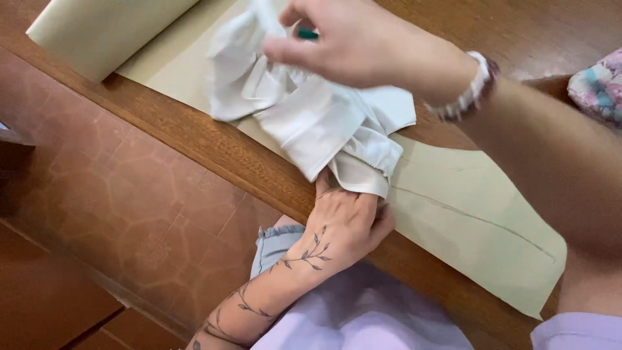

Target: The person is tracing the outline of a white garment onto brown pattern paper using a pencil to create a sewing pattern.

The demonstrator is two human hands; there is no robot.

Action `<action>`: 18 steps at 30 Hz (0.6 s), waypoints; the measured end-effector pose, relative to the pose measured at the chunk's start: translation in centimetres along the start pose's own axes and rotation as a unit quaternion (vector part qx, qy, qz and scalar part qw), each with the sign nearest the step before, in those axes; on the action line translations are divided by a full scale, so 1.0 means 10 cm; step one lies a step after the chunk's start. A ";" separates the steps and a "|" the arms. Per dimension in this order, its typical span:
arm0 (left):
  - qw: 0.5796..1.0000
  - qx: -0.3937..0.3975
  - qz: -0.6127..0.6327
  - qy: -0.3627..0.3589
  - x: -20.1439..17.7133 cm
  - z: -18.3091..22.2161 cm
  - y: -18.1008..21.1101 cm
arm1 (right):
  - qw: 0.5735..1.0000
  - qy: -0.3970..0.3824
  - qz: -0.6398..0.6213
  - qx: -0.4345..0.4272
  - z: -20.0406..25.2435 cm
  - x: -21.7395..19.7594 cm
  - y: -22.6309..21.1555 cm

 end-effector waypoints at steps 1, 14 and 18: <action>0.999 0.013 -0.009 0.030 -0.03 -0.01 0.01 | 0.979 0.087 0.132 -0.131 0.05 -0.02 0.00; 0.999 -0.034 0.018 -0.024 -0.03 -0.05 -0.02 | 0.990 -0.018 0.134 0.028 0.96 0.22 1.59; 0.998 -0.064 -0.001 -0.028 0.12 0.03 -0.11 | 0.997 0.004 0.047 -0.064 0.90 0.26 1.51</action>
Point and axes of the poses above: each hand's wrist, its own z-axis away from the middle knuckle, its own x-axis out of the palm, y = z × x, the point moved 5 cm from there along -z, towards the middle knuckle, and after that the axes turned 15 degrees about x, right-handed, at the moved point
